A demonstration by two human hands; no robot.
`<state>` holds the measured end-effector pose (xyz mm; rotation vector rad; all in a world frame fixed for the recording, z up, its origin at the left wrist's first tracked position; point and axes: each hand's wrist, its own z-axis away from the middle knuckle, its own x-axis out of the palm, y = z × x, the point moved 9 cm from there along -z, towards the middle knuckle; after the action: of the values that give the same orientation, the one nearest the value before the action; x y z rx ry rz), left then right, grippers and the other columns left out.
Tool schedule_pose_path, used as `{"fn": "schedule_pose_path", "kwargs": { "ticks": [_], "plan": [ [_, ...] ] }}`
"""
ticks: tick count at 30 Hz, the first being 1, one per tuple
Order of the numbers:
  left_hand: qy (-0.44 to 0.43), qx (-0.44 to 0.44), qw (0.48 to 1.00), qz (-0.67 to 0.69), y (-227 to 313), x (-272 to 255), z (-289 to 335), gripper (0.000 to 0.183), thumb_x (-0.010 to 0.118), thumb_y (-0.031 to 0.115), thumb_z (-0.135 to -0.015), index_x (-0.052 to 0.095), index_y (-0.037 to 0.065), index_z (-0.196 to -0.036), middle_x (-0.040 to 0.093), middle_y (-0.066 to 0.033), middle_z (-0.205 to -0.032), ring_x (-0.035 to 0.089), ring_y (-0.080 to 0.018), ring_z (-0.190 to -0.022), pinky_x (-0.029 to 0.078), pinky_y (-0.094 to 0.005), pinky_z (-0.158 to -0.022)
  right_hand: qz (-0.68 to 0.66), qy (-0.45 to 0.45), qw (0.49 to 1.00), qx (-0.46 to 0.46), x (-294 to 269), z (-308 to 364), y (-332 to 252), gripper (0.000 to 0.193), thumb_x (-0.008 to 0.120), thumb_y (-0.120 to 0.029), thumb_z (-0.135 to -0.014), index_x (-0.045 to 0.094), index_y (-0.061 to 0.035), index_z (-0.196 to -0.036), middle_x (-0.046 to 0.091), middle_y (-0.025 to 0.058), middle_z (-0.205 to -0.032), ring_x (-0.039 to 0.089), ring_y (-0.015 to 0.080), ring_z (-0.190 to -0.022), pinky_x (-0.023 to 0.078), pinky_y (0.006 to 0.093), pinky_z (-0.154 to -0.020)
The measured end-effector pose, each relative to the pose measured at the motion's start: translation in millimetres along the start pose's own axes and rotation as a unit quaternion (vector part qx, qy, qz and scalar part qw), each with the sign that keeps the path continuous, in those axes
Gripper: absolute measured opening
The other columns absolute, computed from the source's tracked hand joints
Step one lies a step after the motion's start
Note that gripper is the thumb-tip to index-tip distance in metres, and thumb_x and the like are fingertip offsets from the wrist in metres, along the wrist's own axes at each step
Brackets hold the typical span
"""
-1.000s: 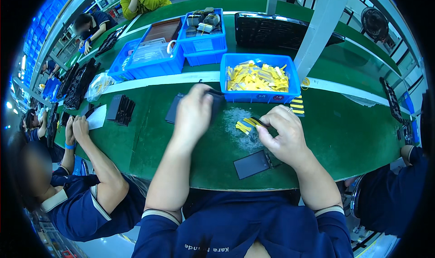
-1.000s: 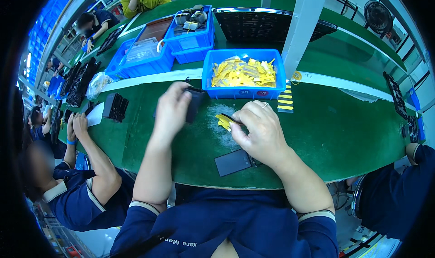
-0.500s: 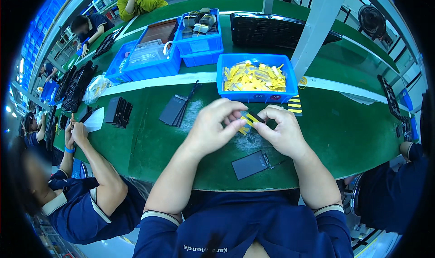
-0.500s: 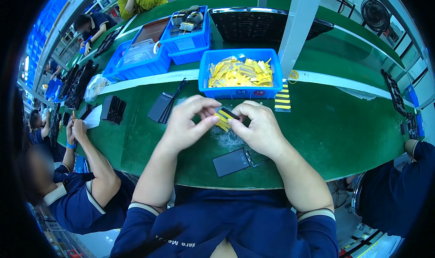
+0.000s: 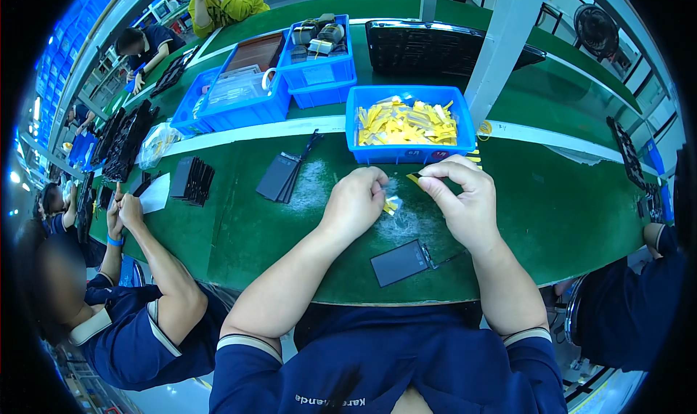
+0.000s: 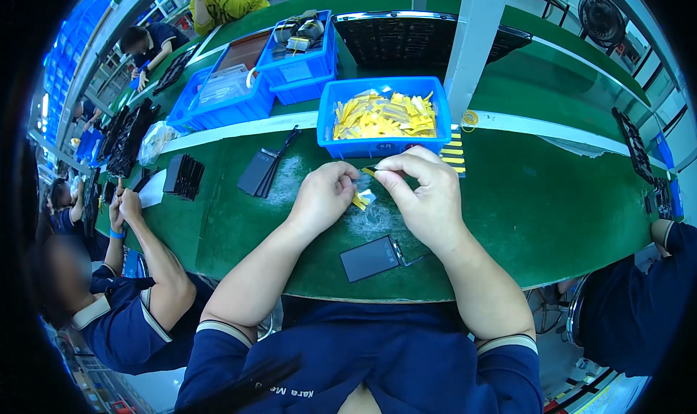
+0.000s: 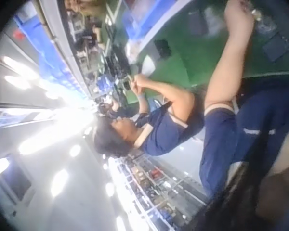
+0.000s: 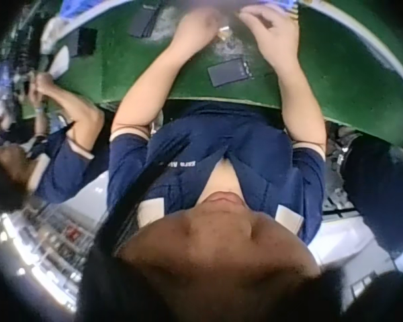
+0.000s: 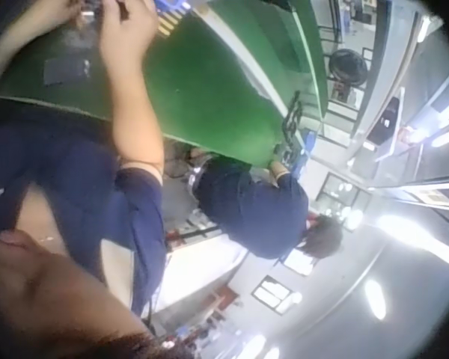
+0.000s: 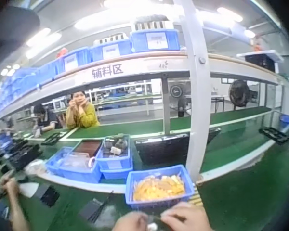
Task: The person assembles small black rectangular electronic devices at a factory workstation. They pick up each device, insert a small black component, and then apply a yellow and black striped tape to the side. The person handles the devices one at a time, stacking the finished units on the table.
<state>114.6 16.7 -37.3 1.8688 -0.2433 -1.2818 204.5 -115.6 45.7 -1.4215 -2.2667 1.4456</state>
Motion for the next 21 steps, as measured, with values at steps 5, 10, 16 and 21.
{"fn": "schedule_pose_path", "kwargs": {
  "ticks": [5, 10, 16, 21],
  "plan": [
    [0.049, 0.134, 0.975, -0.169, 47.7, -5.9, 17.4, 0.027, 0.07, 0.015, -0.071, 0.058, 0.002, -0.092, 0.058, -0.0137, -0.083, 0.06, -0.0319, -0.082, 0.05, -0.041, -0.07, 0.034, 0.009, 0.999, -0.035, -0.8, 1.3, -7.7, 0.011, 0.069, -0.002, -0.073, 0.067, -0.0011, -0.084, 0.062, 0.0095, -0.076, 0.06, 0.0223, -0.069, 0.048, 0.0311, -0.062],
    [-0.141, 0.202, 0.959, -0.14, 76.0, 37.4, 55.2, 0.04, 0.078, 0.029, -0.065, 0.058, 0.003, -0.089, 0.059, -0.0139, -0.082, 0.06, -0.0306, -0.08, 0.05, -0.0405, -0.072, 0.043, 0.015, 0.998, -0.051, 0.0, 1.9, -10.2, 0.01, 0.068, -0.001, -0.073, 0.066, -0.0005, -0.083, 0.062, 0.0098, -0.076, 0.06, 0.0232, -0.069, 0.048, 0.0315, -0.062],
    [-0.174, 0.165, 0.969, -0.052, 65.4, 39.3, 49.9, 0.031, 0.073, 0.02, -0.074, 0.057, 0.002, -0.093, 0.06, -0.014, -0.083, 0.061, -0.0302, -0.081, 0.049, -0.0385, -0.072, 0.038, 0.028, 0.996, -0.081, -0.6, 4.1, -18.0, 0.009, 0.069, -0.002, -0.073, 0.067, -0.0016, -0.081, 0.063, 0.0092, -0.077, 0.061, 0.0236, -0.071, 0.048, 0.0336, -0.069],
    [-0.085, -0.002, 0.977, 0.196, 30.6, 10.2, 26.7, 0.016, 0.06, 0.01, -0.088, 0.052, 0.001, -0.097, 0.06, -0.0059, -0.084, 0.057, -0.0124, -0.075, 0.046, -0.0262, -0.07, 0.048, -0.021, 0.997, -0.056, 6.4, 2.5, -10.6, 0.008, 0.069, -0.004, -0.073, 0.068, -0.0026, -0.081, 0.064, 0.0086, -0.074, 0.062, 0.0226, -0.073, 0.044, 0.0394, -0.09]
  ]
}}
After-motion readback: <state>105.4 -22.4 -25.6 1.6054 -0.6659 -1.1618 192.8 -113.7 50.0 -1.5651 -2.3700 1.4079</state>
